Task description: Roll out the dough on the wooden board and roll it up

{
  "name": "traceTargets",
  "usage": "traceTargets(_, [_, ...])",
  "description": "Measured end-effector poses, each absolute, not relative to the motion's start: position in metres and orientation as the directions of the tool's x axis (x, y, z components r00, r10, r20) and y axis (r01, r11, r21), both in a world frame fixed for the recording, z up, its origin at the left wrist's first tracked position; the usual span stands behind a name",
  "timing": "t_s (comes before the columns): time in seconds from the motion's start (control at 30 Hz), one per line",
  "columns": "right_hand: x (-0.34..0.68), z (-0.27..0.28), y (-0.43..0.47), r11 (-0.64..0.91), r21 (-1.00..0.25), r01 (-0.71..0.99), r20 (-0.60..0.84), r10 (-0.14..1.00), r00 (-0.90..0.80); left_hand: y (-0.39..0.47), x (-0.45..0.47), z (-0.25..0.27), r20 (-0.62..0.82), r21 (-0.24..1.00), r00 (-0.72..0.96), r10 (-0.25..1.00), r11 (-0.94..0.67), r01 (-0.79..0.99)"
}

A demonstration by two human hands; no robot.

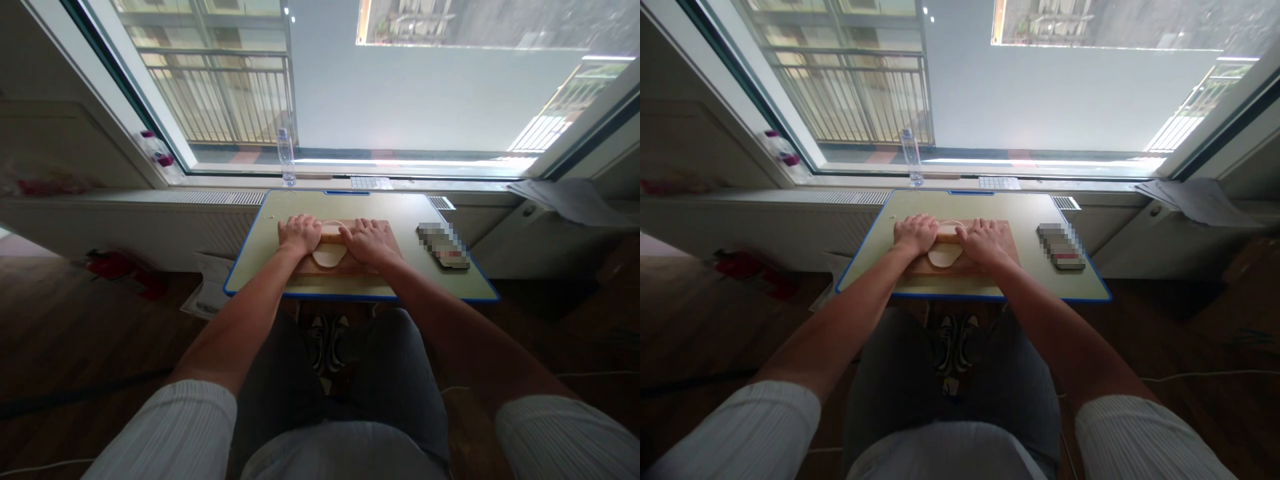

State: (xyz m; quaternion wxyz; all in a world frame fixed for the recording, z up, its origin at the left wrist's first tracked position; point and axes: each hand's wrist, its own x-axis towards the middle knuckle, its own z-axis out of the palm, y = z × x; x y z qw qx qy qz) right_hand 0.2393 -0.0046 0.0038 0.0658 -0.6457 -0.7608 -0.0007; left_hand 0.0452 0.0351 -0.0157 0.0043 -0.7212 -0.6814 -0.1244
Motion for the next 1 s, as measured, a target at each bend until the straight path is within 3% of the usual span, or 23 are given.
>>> traceTargets(0.4, [0.236, -0.011, -0.019, 0.104, -0.126, 0.987, 0.113, 0.990, -0.089, 0.005, 0.044, -0.018, 0.234, 0.167, 0.029, 0.972, -0.069, 0.984])
traceTargets(1.0, [0.234, -0.040, -0.099, 0.130, -0.152, 0.980, 0.253, 0.963, -0.089, -0.081, 0.033, -0.036, 0.294, 0.243, -0.001, 0.956, -0.074, 0.967])
